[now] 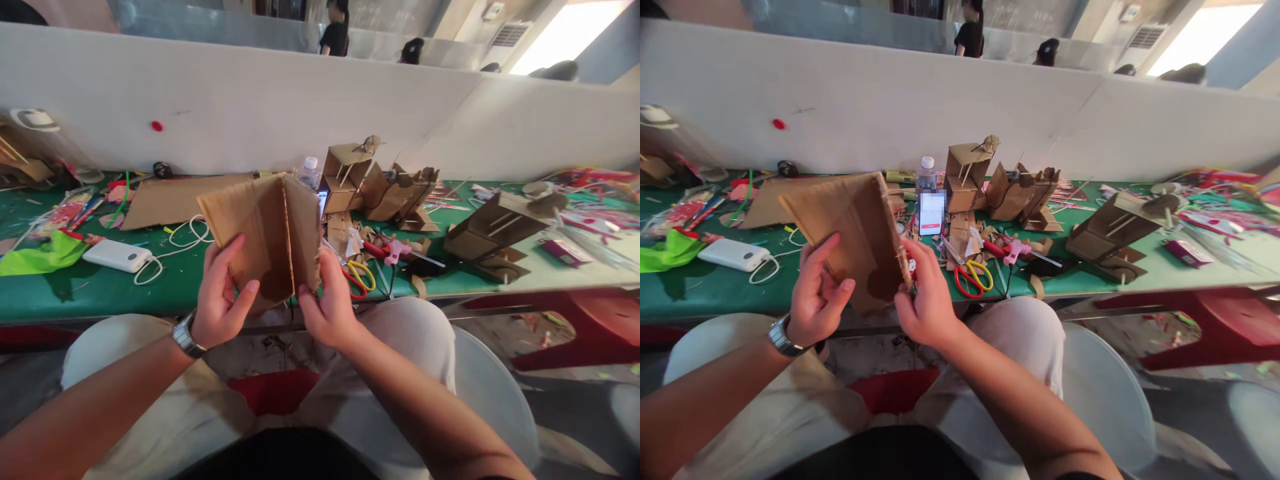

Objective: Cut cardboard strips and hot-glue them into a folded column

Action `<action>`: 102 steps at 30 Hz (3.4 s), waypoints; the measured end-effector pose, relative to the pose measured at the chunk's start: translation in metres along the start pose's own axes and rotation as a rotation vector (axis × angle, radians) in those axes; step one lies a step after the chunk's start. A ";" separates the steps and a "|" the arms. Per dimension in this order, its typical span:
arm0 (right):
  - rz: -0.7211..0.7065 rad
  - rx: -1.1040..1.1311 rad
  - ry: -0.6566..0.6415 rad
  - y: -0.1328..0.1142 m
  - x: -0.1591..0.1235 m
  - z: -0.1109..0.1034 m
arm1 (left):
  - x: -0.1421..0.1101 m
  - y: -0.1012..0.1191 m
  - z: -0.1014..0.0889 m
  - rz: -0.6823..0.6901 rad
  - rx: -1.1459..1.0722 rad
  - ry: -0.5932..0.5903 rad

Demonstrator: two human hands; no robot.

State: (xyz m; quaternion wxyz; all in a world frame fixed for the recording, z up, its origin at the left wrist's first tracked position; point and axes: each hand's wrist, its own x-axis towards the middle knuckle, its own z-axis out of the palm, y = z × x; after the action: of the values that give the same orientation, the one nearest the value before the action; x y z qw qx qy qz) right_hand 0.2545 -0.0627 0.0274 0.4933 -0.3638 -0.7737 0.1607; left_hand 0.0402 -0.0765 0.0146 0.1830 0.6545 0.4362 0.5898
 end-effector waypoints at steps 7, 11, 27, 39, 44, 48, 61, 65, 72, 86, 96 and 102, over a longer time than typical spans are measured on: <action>0.245 0.211 0.020 0.020 0.014 -0.023 | 0.019 -0.017 -0.010 0.189 0.155 0.080; 0.285 0.242 0.035 0.019 0.016 -0.026 | 0.021 -0.017 -0.012 0.170 0.127 0.062; 0.253 0.169 0.095 0.018 0.011 -0.010 | 0.017 -0.020 -0.011 0.230 0.181 0.086; 0.537 0.661 -0.016 0.024 0.023 -0.030 | 0.022 -0.030 -0.009 -0.045 -0.178 0.020; 0.696 0.846 -0.065 0.023 0.021 -0.023 | 0.022 -0.036 -0.008 -0.152 -0.353 -0.003; 0.672 0.886 -0.014 0.025 0.020 -0.022 | 0.022 -0.039 -0.007 -0.187 -0.365 0.003; 0.641 0.711 0.011 0.038 0.020 -0.035 | 0.023 -0.042 -0.006 -0.177 -0.362 0.019; 0.639 0.649 0.006 0.042 0.018 -0.036 | 0.023 -0.042 -0.006 -0.189 -0.369 0.023; 0.602 0.581 0.039 0.045 0.016 -0.033 | 0.026 -0.034 -0.003 -0.218 -0.381 0.035; 0.667 0.703 0.057 0.037 0.018 -0.031 | 0.026 -0.027 -0.002 -0.233 -0.364 0.034; 0.607 0.646 0.261 0.041 0.024 -0.037 | 0.031 -0.033 -0.006 -0.267 -0.397 0.123; 0.635 0.660 0.301 0.044 0.025 -0.042 | 0.028 -0.038 -0.005 -0.282 -0.391 0.077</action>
State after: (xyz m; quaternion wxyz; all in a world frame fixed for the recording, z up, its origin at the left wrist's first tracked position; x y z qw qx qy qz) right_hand 0.3030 -0.0188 0.0364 0.6154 -0.4251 -0.4521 0.4859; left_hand 0.0196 -0.0351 0.0042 0.3701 0.5164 0.4074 0.6561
